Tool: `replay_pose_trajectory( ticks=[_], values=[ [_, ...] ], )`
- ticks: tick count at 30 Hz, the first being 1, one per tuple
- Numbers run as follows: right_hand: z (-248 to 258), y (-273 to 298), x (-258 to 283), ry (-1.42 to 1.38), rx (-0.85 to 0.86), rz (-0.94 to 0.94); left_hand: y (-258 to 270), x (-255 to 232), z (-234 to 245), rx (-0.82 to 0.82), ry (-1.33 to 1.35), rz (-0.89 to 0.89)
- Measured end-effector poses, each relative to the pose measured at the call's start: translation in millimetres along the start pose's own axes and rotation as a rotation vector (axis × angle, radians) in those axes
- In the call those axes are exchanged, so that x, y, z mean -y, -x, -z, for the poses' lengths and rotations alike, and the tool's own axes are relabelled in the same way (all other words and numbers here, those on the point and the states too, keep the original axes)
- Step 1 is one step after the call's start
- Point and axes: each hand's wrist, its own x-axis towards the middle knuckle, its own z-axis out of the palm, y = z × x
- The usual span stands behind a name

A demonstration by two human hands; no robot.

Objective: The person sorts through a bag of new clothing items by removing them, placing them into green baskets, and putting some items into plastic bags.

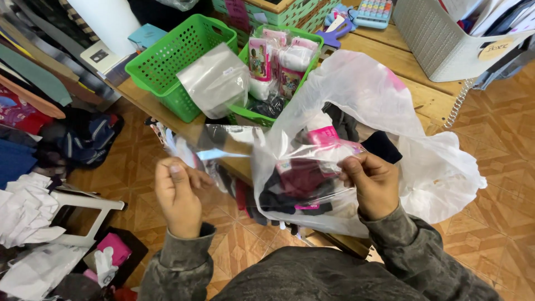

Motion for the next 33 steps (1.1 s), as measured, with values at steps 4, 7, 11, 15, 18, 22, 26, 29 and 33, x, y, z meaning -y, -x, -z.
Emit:
replay_pose_trajectory(
  ticks=[4, 7, 11, 15, 18, 22, 26, 29, 33],
  values=[
    [-10, 6, 33, 0.36, 0.048, 0.128, -5, -35, -6, 0.076, -0.44, -0.041],
    [-26, 11, 62, 0.652, 0.288, 0.463, -8, -73, -30, 0.196, -0.78, -0.289],
    [-45, 22, 88, 0.671, 0.534, 0.794, -2, -108, -89, 0.924, -0.563, -0.544],
    [-40, 36, 84, 0.716, 0.458, 0.761, 17, -78, -110, 1.115, -0.346, -0.352],
    [-34, 44, 75, 0.711, 0.384, 0.678, 24, -70, -113, 1.012, -0.413, -0.43],
    [-38, 43, 92, 0.677, 0.34, 0.734, 24, -70, -109, 0.992, -0.479, -0.423],
    [-35, 39, 100, 0.684, 0.42, 0.82, 24, -64, -105, 0.946, -0.406, -0.247],
    [-24, 38, 74, 0.605, 0.548, 0.688, 16, -63, -103, 1.018, -0.315, -0.164],
    [-24, 34, 69, 0.414, 0.705, 0.486, 10, -45, -94, 1.175, 0.067, -0.217]
  ],
)
